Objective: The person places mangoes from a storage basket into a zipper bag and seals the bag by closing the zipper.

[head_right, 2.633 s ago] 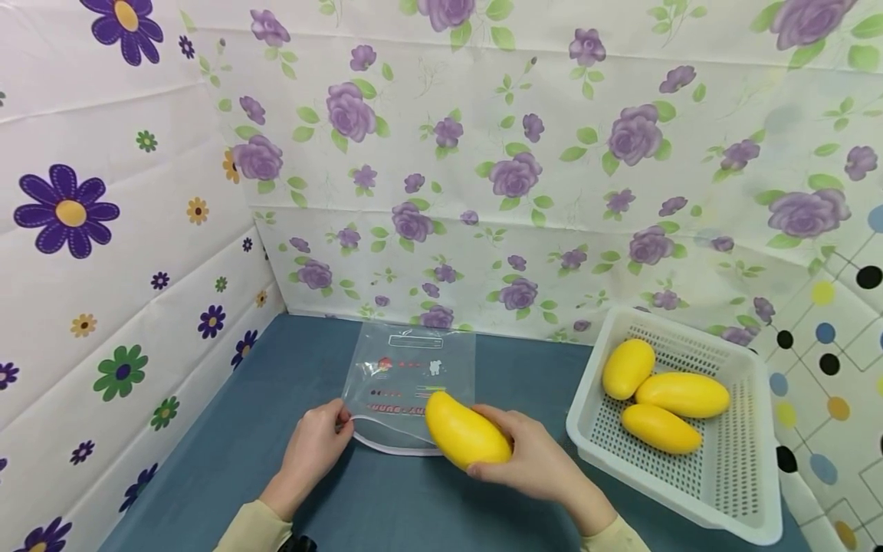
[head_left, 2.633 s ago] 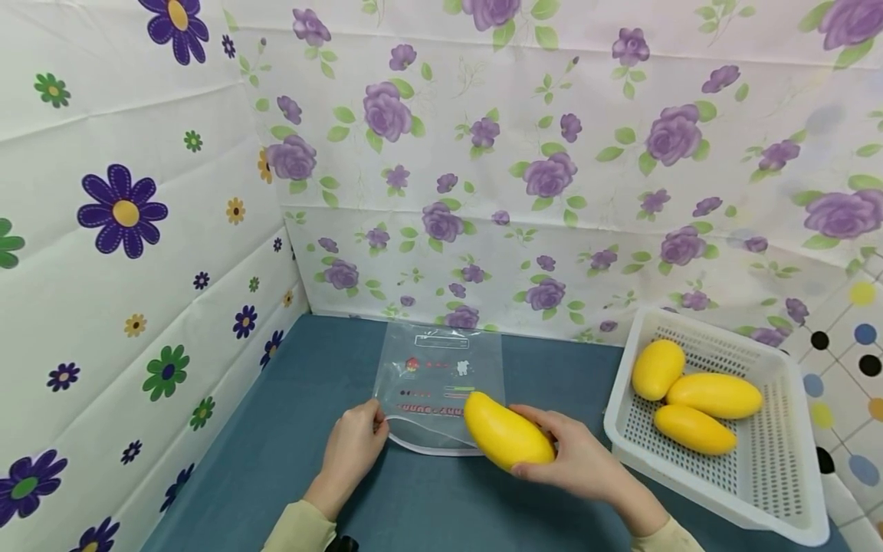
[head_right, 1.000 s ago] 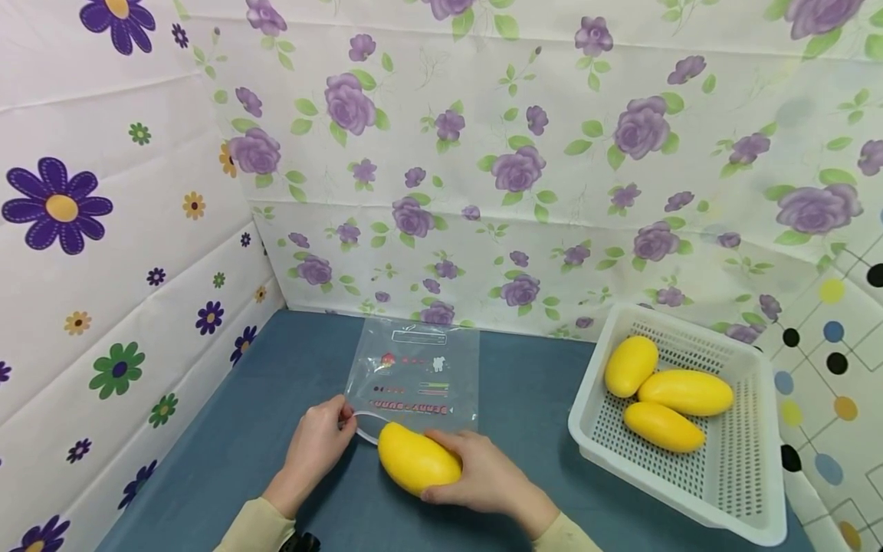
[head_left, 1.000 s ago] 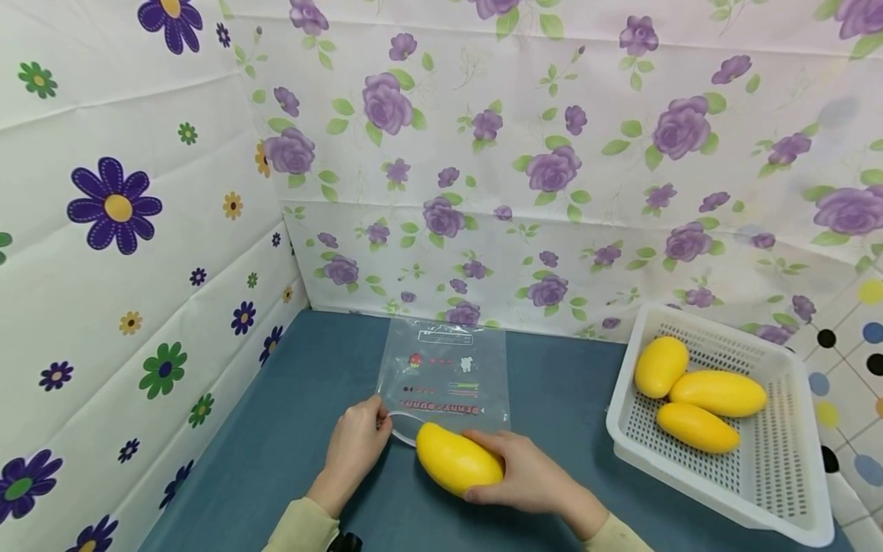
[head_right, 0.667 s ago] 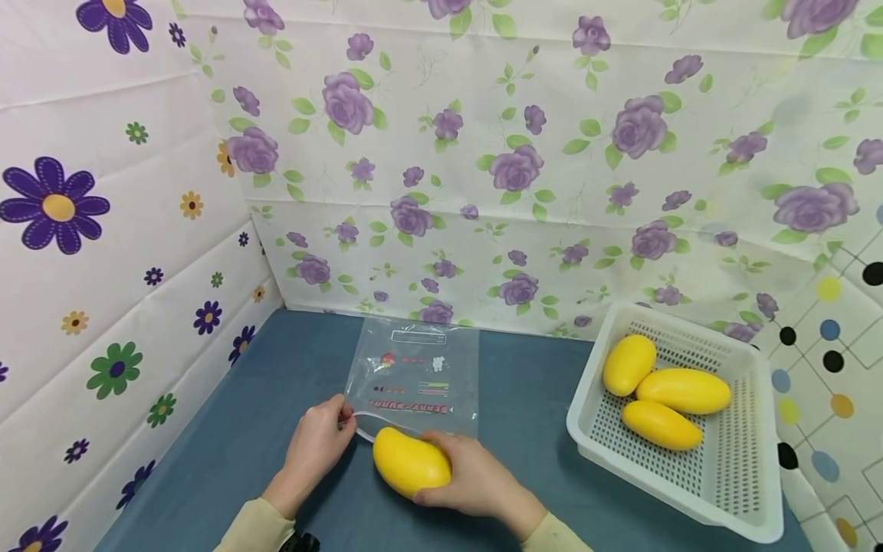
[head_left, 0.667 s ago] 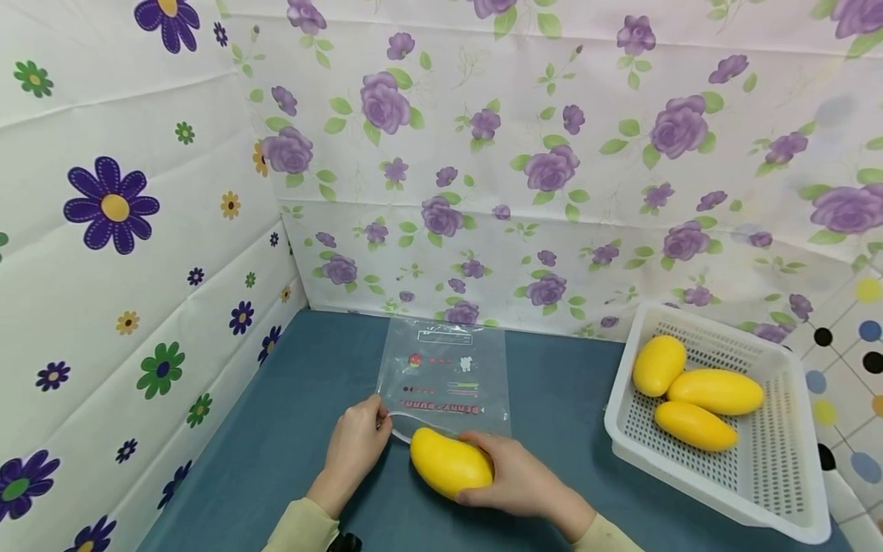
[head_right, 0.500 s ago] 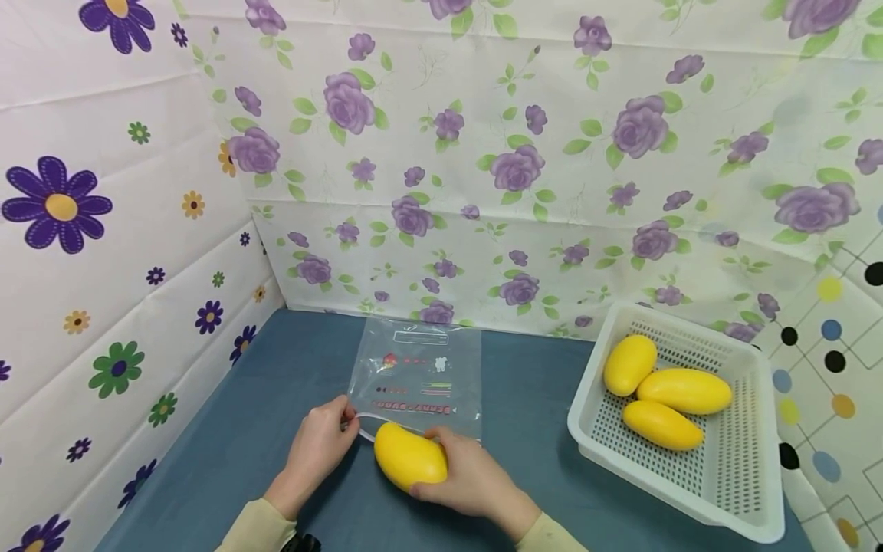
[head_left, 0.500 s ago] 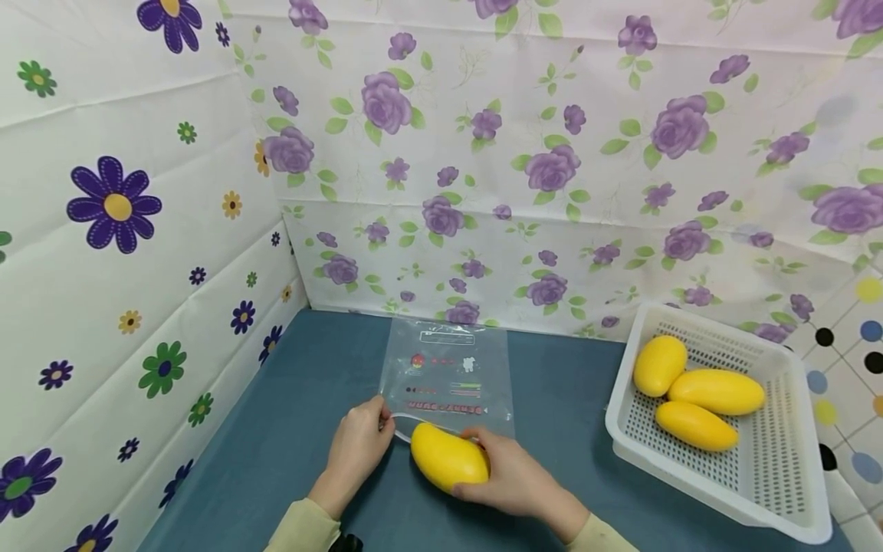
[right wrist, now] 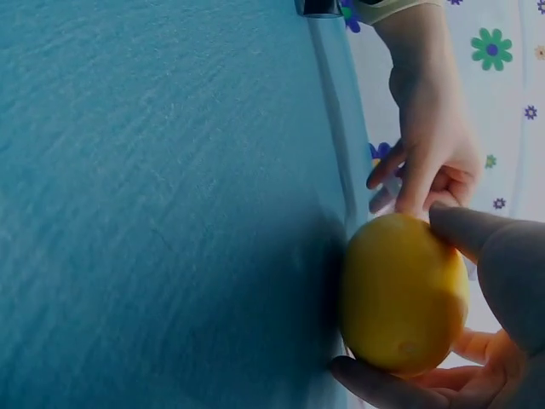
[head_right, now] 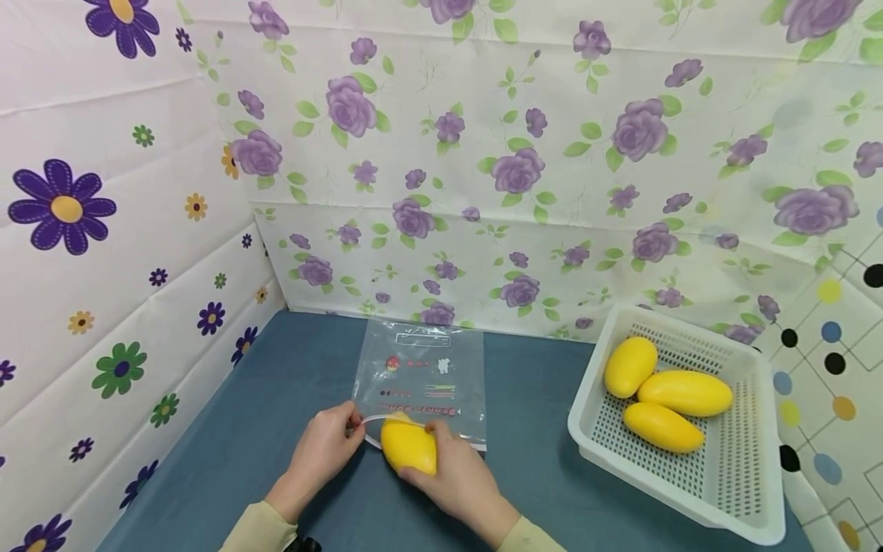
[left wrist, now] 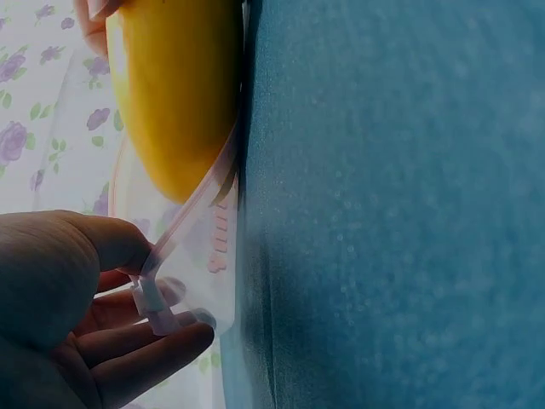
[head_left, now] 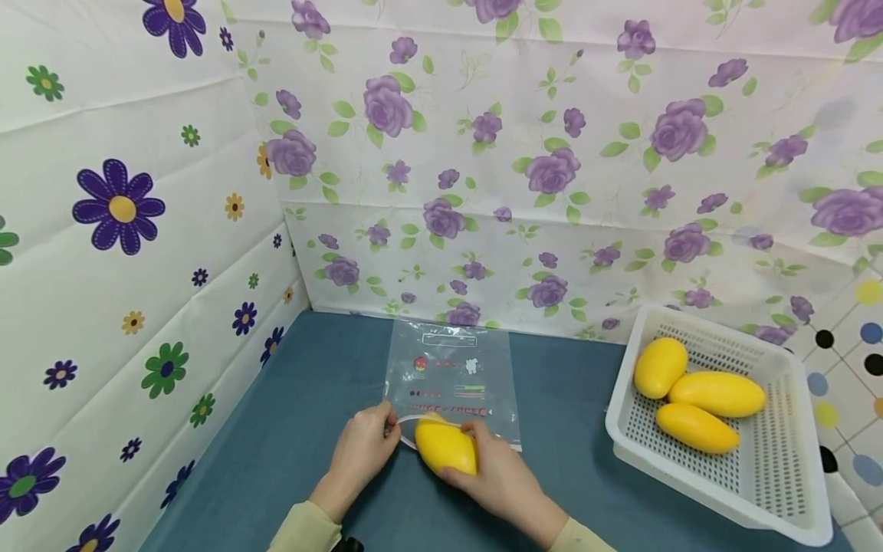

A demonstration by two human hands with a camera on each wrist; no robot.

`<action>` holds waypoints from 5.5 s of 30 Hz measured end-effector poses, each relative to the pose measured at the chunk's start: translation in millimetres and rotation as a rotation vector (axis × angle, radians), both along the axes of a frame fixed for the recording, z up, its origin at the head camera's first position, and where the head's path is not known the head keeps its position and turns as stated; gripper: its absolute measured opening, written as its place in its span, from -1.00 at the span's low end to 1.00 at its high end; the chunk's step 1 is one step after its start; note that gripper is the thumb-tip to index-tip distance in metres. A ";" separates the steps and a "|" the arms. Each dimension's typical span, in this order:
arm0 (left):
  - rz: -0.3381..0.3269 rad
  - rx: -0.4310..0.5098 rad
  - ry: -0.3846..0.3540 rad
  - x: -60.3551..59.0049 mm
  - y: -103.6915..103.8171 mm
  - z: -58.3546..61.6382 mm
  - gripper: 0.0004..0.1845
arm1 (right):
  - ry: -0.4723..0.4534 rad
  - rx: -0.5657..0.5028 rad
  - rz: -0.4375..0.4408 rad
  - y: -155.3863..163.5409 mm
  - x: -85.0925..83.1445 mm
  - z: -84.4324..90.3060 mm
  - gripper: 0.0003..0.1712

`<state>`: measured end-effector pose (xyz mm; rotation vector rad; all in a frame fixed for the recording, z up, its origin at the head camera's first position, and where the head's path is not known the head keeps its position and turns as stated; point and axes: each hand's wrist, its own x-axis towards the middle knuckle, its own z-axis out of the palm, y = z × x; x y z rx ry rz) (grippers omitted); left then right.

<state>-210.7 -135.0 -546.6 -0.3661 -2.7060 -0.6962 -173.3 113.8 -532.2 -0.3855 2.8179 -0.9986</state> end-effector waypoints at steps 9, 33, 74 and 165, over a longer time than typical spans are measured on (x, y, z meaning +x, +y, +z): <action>-0.007 -0.001 0.012 0.3 0.5 -1.8 -0.66 | 0.004 -0.007 0.084 -9.8 1.7 -0.4 -0.08; -0.028 0.010 0.031 2.4 0.3 -1.6 -0.62 | 0.004 0.025 0.189 -15.4 1.0 0.1 0.01; -0.096 0.077 -0.019 3.3 -1.9 6.5 -0.72 | 0.310 -0.002 0.019 -41.7 -17.7 -13.8 -0.64; -0.134 0.025 0.143 13.1 -10.6 0.6 -0.71 | 0.317 -0.126 -0.333 -117.2 -77.0 -27.7 -0.26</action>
